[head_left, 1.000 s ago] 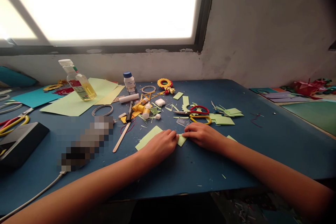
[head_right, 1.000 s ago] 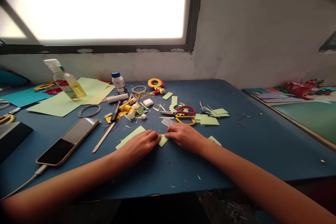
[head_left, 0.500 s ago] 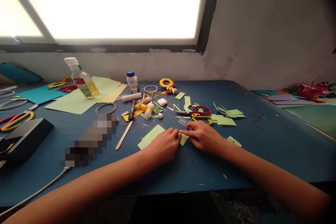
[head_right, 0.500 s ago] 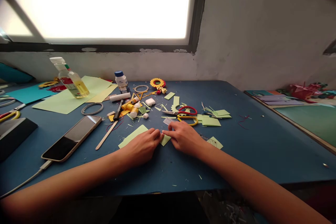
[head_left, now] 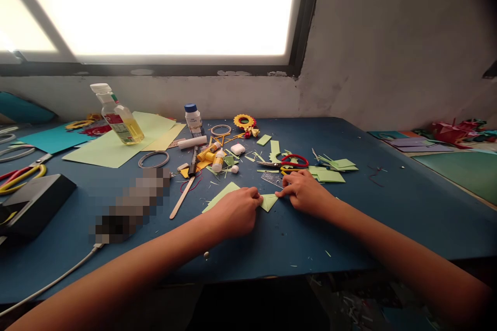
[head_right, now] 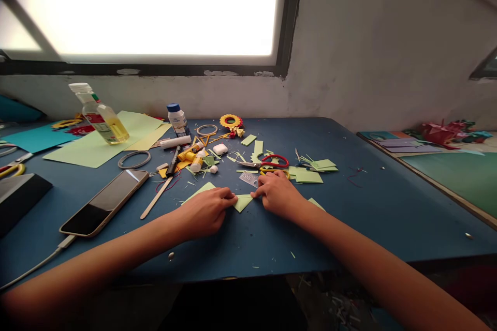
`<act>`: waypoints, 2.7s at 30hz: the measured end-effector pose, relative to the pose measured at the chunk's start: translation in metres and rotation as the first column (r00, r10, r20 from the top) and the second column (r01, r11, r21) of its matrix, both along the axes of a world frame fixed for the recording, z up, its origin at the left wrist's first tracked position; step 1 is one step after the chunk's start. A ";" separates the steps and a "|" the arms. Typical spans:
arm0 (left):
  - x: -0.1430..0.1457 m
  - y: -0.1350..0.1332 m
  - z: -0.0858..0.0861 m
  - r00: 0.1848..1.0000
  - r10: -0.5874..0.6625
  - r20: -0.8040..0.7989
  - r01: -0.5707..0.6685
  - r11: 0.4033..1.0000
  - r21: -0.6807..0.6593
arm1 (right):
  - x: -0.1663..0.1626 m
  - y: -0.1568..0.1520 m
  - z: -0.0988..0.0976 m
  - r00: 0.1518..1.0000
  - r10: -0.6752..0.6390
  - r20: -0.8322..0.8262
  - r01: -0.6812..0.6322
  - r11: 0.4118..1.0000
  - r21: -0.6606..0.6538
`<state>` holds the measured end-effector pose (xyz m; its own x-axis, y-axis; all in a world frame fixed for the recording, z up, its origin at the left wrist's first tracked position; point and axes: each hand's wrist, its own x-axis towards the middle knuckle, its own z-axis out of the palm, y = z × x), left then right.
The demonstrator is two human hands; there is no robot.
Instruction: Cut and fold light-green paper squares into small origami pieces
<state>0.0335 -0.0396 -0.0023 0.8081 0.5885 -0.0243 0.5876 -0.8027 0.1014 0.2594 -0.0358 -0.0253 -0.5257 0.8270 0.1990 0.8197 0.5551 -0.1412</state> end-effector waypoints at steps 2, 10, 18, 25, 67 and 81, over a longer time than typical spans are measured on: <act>-0.001 0.002 0.000 1.000 -0.001 0.031 0.002 1.000 -0.028 | 0.001 -0.001 0.001 0.999 0.040 0.006 -0.040 0.999 0.002; -0.030 0.027 0.014 0.973 0.034 0.226 0.053 0.928 -0.370 | -0.004 -0.007 0.008 0.989 0.061 -0.134 -0.064 0.998 -0.015; -0.024 0.027 0.012 0.972 0.147 0.183 -0.110 0.974 -0.197 | -0.010 -0.001 0.002 0.967 0.036 -0.253 -0.064 0.993 -0.103; -0.002 0.028 -0.008 0.947 0.160 0.278 -0.125 0.982 -0.138 | -0.013 0.003 -0.004 0.953 0.053 -0.297 -0.080 0.993 -0.082; -0.003 0.016 -0.006 0.996 -0.083 -0.043 0.091 0.970 0.225 | -0.018 -0.007 -0.012 0.963 0.267 0.029 -0.256 0.876 0.410; -0.006 0.015 -0.001 0.995 0.008 0.099 -0.009 1.000 0.016 | -0.013 -0.007 -0.006 0.955 0.289 -0.074 -0.273 0.947 0.172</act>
<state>0.0280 -0.0248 -0.0035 0.8010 0.5951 0.0652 0.5822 -0.7997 0.1466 0.2463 -0.0429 -0.0313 -0.7036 0.6024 0.3767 0.6142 0.7823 -0.1037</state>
